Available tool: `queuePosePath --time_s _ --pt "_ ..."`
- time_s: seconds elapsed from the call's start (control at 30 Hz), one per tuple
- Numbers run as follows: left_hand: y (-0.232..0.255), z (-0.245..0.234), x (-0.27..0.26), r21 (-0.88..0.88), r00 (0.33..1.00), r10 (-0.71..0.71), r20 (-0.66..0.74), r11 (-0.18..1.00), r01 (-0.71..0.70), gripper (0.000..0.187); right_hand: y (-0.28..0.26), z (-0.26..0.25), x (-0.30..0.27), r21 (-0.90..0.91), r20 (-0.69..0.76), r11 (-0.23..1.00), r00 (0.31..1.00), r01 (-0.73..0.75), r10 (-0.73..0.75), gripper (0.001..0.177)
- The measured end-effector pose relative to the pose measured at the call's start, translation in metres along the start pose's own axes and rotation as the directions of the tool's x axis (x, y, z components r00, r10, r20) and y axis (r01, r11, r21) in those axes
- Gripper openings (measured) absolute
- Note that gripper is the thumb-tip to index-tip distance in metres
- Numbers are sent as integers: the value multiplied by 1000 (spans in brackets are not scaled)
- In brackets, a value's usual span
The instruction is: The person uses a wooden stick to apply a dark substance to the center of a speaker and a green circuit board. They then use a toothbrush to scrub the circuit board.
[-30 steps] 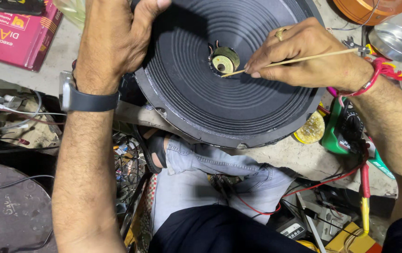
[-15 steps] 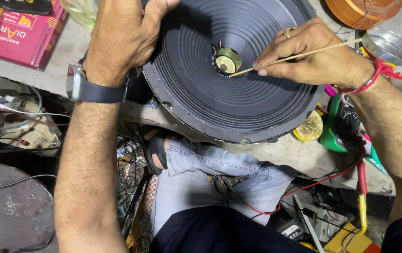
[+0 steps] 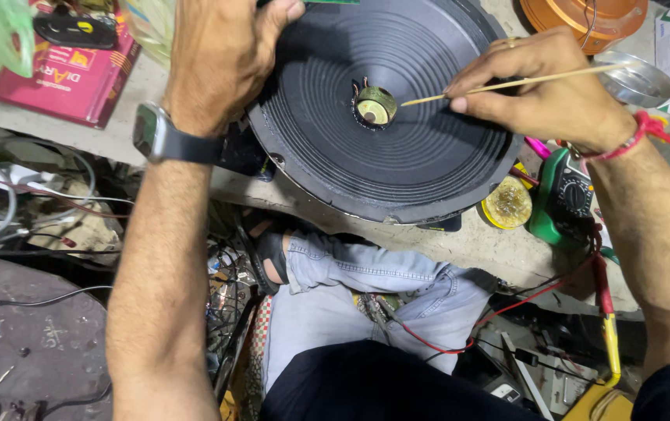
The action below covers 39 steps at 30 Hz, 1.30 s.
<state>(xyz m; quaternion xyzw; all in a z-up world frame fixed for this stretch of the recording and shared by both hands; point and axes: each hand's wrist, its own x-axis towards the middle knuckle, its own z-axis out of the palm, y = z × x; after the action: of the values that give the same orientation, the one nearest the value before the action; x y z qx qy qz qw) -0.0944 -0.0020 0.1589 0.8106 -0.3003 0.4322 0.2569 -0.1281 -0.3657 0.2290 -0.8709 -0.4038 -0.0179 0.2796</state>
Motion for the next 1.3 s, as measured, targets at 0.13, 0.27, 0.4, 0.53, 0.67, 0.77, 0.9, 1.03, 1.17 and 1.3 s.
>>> queuePosePath --time_s 0.13,0.27,0.4,0.53,0.67,0.77,0.9,1.03,1.17,1.3 --pt "55 -31 -16 -216 996 -69 -51 975 57 44 -34 12 -56 71 -399 997 916 -4 32 10" --pt "126 -49 -46 -474 980 -198 -13 864 168 86 -61 56 -111 114 -733 993 677 13 75 14" --pt "175 -48 -62 -500 959 -284 -9 832 241 98 -85 122 -139 92 -849 995 525 48 53 20" --pt "199 -49 -76 -514 930 -366 26 793 326 99 -109 153 -143 -70 -813 997 578 35 -78 29" --pt "207 -47 -81 -543 906 -416 78 744 389 100 -119 151 -131 -177 -759 977 617 114 -210 32" --pt "204 -45 -82 -612 868 -474 147 646 457 100 -113 152 -124 -109 -814 994 574 -1 -89 28" --pt "200 -42 -87 -680 843 -500 199 549 486 100 -97 156 -120 13 -841 999 541 32 -6 27" --pt "200 -39 -90 -640 846 -495 200 588 495 102 -96 160 -118 -5 -818 999 575 37 -26 25" --pt "200 -36 -92 -607 871 -462 169 647 461 97 -94 165 -111 44 -802 999 596 23 22 22" --pt "202 -37 -92 -557 900 -419 118 722 409 91 -94 169 -113 108 -780 994 620 -10 90 19"
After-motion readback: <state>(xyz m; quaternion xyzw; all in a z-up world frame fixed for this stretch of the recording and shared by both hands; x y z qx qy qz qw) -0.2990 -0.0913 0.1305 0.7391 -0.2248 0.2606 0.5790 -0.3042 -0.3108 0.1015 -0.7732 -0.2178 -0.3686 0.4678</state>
